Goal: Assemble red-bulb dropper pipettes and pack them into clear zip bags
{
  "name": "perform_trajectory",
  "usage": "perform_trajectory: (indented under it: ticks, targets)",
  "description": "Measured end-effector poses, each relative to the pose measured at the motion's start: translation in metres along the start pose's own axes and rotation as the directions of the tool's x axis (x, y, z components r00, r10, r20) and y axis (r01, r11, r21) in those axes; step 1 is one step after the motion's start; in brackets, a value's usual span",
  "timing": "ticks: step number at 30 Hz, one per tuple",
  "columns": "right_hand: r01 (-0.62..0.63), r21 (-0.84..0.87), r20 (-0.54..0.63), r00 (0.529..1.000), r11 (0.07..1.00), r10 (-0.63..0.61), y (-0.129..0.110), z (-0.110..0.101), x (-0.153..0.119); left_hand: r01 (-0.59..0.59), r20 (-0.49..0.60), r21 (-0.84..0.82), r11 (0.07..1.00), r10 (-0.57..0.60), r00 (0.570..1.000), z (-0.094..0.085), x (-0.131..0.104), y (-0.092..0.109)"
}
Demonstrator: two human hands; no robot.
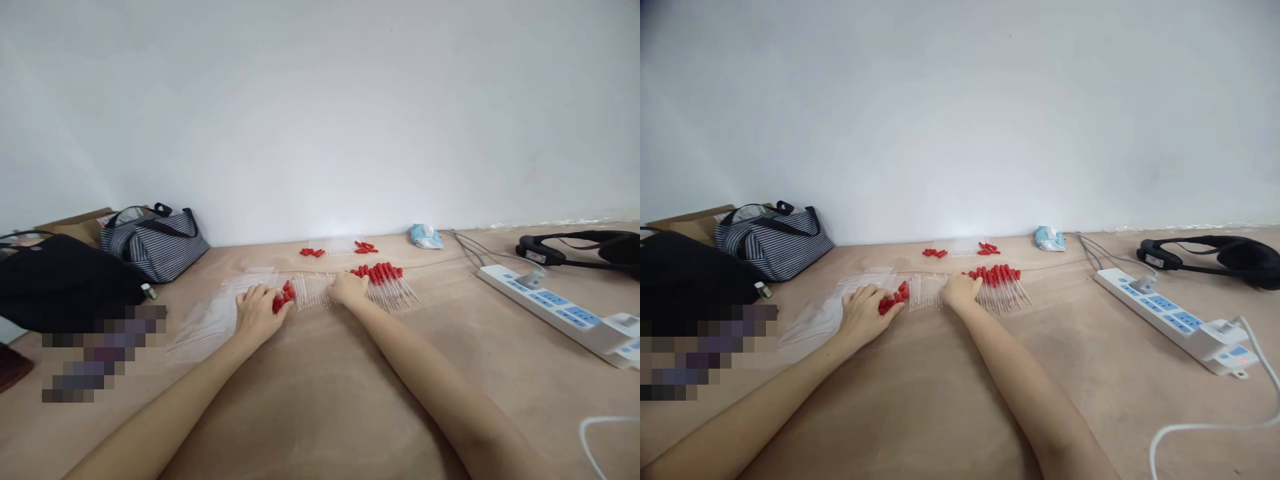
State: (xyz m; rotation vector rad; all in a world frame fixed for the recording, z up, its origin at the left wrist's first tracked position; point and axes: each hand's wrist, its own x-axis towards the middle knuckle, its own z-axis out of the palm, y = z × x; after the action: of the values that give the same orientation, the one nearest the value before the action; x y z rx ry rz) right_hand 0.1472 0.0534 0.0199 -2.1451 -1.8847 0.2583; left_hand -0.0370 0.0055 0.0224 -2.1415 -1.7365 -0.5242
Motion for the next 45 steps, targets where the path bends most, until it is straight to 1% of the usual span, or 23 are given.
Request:
perform_trajectory:
  ticks: [4,9,11,13,14,16,17,19,21,23,25,27,30,34,37,41,45]
  targets:
    - [0.013,0.006,0.006,1.000,1.000,-0.013,0.000,0.000,0.001,0.008,0.036,0.035,0.999,-0.009,0.999,0.004,0.008,0.001]
    - [0.063,0.005,-0.028,0.998,0.998,-0.062,0.005,-0.006,-0.007,0.021,0.074,0.031,0.999,-0.024,0.997,0.005,0.017,0.006]
    - [0.106,0.018,-0.064,0.992,0.994,-0.105,0.014,-0.008,-0.013,0.012,0.050,0.028,1.000,-0.013,0.999,0.002,0.016,0.005]
    - [0.202,0.076,-0.124,0.974,0.976,-0.192,0.029,-0.008,-0.020,-0.004,-0.013,0.026,1.000,0.004,1.000,-0.004,0.012,0.004]
    - [0.273,0.122,-0.159,0.955,0.954,-0.252,0.039,-0.007,-0.024,-0.017,-0.049,0.021,1.000,0.018,0.999,-0.007,0.008,0.004]
    - [0.430,0.219,-0.220,0.896,0.876,-0.385,0.060,-0.005,-0.032,-0.063,-0.102,-0.026,0.998,0.060,0.993,-0.014,-0.003,0.005]
    - [0.499,0.257,-0.240,0.863,0.828,-0.446,0.070,-0.003,-0.036,-0.103,-0.116,-0.077,0.992,0.093,0.989,-0.017,-0.009,0.007]
    - [0.590,0.300,-0.270,0.806,0.749,-0.527,0.088,-0.001,-0.045,-0.204,-0.125,-0.231,0.951,0.179,0.976,-0.019,-0.022,0.014]
    - [0.646,0.275,-0.278,0.763,0.712,-0.584,0.101,-0.001,-0.054,-0.290,-0.102,-0.392,0.873,0.272,0.957,-0.017,-0.031,0.023]
    - [0.691,0.197,-0.254,0.721,0.695,-0.645,0.107,-0.002,-0.063,-0.317,-0.065,-0.502,0.804,0.331,0.941,-0.013,-0.036,0.032]
    - [0.728,0.125,-0.212,0.683,0.674,-0.699,0.108,-0.004,-0.071,-0.293,-0.011,-0.559,0.776,0.347,0.938,-0.008,-0.037,0.040]
    - [0.749,0.105,-0.177,0.661,0.654,-0.729,0.106,-0.005,-0.078,-0.257,0.044,-0.585,0.769,0.347,0.937,-0.005,-0.035,0.046]
    - [0.751,0.129,-0.177,0.660,0.648,-0.730,0.100,-0.005,-0.084,-0.245,0.076,-0.614,0.750,0.365,0.928,-0.001,-0.032,0.052]
    - [0.741,0.150,-0.189,0.672,0.655,-0.716,0.096,-0.003,-0.087,-0.239,0.060,-0.648,0.723,0.361,0.931,0.006,-0.032,0.054]
    - [0.740,0.152,-0.208,0.672,0.655,-0.711,0.095,-0.002,-0.088,-0.256,0.022,-0.684,0.683,0.371,0.928,0.008,-0.034,0.053]
    - [0.761,0.124,-0.234,0.646,0.637,-0.727,0.095,-0.002,-0.088,-0.274,0.001,-0.733,0.623,0.404,0.915,0.007,-0.036,0.051]
    - [0.785,0.103,-0.240,0.616,0.611,-0.750,0.093,-0.002,-0.089,-0.272,-0.017,-0.756,0.596,0.398,0.917,0.007,-0.035,0.051]
